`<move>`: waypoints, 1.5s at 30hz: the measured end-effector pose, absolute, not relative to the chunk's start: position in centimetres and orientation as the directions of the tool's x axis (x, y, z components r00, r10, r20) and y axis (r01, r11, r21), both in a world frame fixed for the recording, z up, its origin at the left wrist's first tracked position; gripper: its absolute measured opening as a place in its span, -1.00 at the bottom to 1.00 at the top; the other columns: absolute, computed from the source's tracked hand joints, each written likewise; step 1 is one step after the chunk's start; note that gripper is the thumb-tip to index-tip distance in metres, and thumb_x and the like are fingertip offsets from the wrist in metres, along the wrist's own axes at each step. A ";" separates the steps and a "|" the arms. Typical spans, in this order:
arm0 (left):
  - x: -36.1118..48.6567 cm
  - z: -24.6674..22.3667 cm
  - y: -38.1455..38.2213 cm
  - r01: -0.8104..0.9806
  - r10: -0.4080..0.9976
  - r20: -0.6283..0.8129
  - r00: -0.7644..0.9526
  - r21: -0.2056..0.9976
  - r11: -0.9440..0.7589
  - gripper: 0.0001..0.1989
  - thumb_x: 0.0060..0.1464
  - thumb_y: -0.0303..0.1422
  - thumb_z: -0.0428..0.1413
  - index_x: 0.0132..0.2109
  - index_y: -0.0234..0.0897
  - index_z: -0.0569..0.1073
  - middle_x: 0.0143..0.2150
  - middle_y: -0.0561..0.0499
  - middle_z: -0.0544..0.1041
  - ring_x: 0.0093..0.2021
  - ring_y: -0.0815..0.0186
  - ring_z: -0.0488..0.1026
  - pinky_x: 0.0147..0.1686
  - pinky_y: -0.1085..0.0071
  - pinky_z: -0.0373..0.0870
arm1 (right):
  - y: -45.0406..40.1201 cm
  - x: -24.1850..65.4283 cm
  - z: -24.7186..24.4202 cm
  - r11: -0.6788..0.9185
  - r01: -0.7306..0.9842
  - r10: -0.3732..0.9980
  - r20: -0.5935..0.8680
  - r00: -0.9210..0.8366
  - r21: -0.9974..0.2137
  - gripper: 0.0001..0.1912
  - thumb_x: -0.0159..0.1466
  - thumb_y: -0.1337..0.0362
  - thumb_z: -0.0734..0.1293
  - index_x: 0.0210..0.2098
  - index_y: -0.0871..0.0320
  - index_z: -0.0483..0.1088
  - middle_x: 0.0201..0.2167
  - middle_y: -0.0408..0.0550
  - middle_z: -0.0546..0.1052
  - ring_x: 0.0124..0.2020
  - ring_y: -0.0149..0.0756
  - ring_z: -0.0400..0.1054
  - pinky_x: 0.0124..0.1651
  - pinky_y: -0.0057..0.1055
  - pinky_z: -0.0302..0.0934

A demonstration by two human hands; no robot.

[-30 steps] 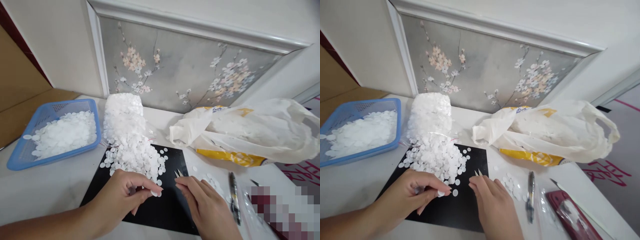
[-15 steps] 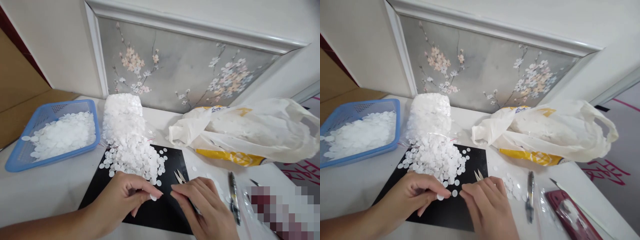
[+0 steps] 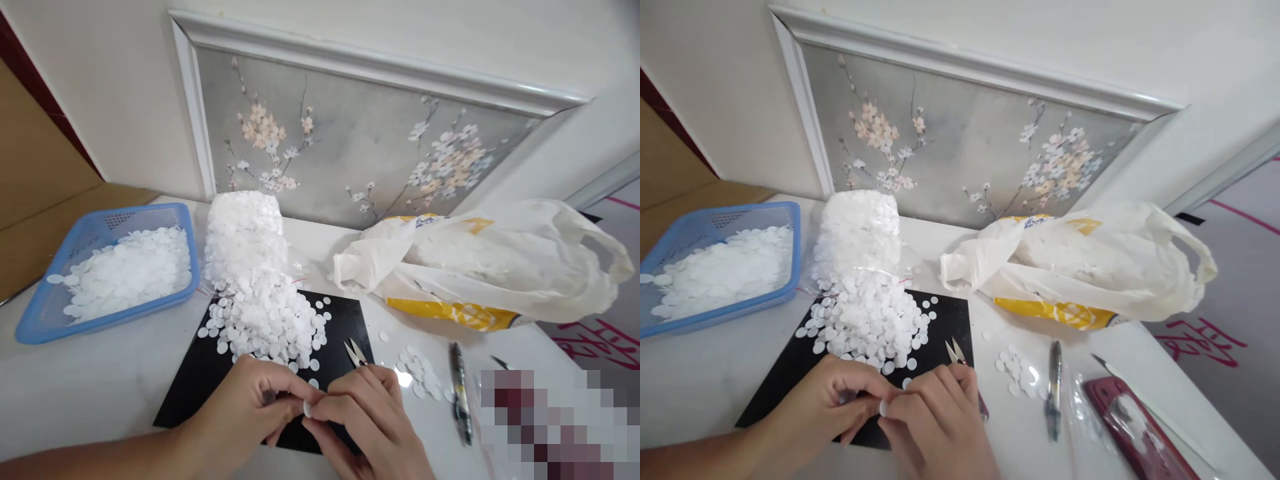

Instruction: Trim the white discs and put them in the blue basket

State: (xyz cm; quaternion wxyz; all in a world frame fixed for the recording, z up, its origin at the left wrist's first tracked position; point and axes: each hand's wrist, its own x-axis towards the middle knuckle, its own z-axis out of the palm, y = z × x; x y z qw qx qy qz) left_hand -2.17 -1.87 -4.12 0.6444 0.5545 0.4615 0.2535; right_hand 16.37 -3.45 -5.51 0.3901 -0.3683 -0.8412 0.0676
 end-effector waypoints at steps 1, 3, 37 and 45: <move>-2.1 -4.2 -1.9 0.166 0.835 -0.323 0.446 0.946 0.278 -0.77 -0.04 -0.51 0.04 -0.39 -0.31 0.61 -0.62 0.14 0.31 -0.64 0.51 0.17 -0.60 0.55 0.08 | -3.5 16.4 -5.5 0.720 0.569 0.672 0.605 -0.427 -0.398 -0.92 0.29 0.40 0.33 -0.32 0.10 0.37 -0.46 -0.20 0.49 -0.45 -0.39 0.35 -0.25 -0.35 0.12; -2.1 -4.5 -1.8 0.129 0.825 -0.337 0.455 0.941 0.313 -0.79 -0.04 -0.50 0.05 -0.38 -0.31 0.61 -0.63 0.15 0.31 -0.65 0.52 0.15 -0.60 0.55 0.07 | -3.5 16.5 -5.6 0.723 0.571 0.667 0.610 -0.428 -0.390 -0.92 0.30 0.39 0.32 -0.33 0.09 0.37 -0.46 -0.19 0.48 -0.45 -0.38 0.36 -0.24 -0.36 0.12; -4.8 -3.6 1.6 0.170 0.939 -0.264 0.222 0.958 0.229 -0.64 0.25 -0.07 -0.11 -0.34 -0.20 0.38 -0.71 0.22 0.11 -0.65 0.42 0.02 -0.53 0.46 0.03 | -1.6 17.7 -8.1 0.495 0.652 0.855 0.190 -0.482 -0.574 -0.88 0.30 0.41 0.27 -0.26 0.07 0.40 -0.36 -0.10 0.44 -0.36 -0.26 0.38 -0.26 -0.32 0.29; -5.0 -4.2 1.2 0.662 0.787 -0.078 0.612 0.595 -0.455 -0.89 0.18 -0.35 0.07 -0.26 -0.16 0.50 -0.38 0.12 0.57 -0.39 0.35 0.45 -0.37 0.47 0.17 | -1.6 17.8 -8.0 0.330 0.666 0.902 0.016 -0.432 -0.669 -0.83 0.17 0.49 0.30 -0.42 0.10 0.29 -0.38 -0.15 0.42 -0.41 -0.35 0.34 -0.39 -0.46 0.18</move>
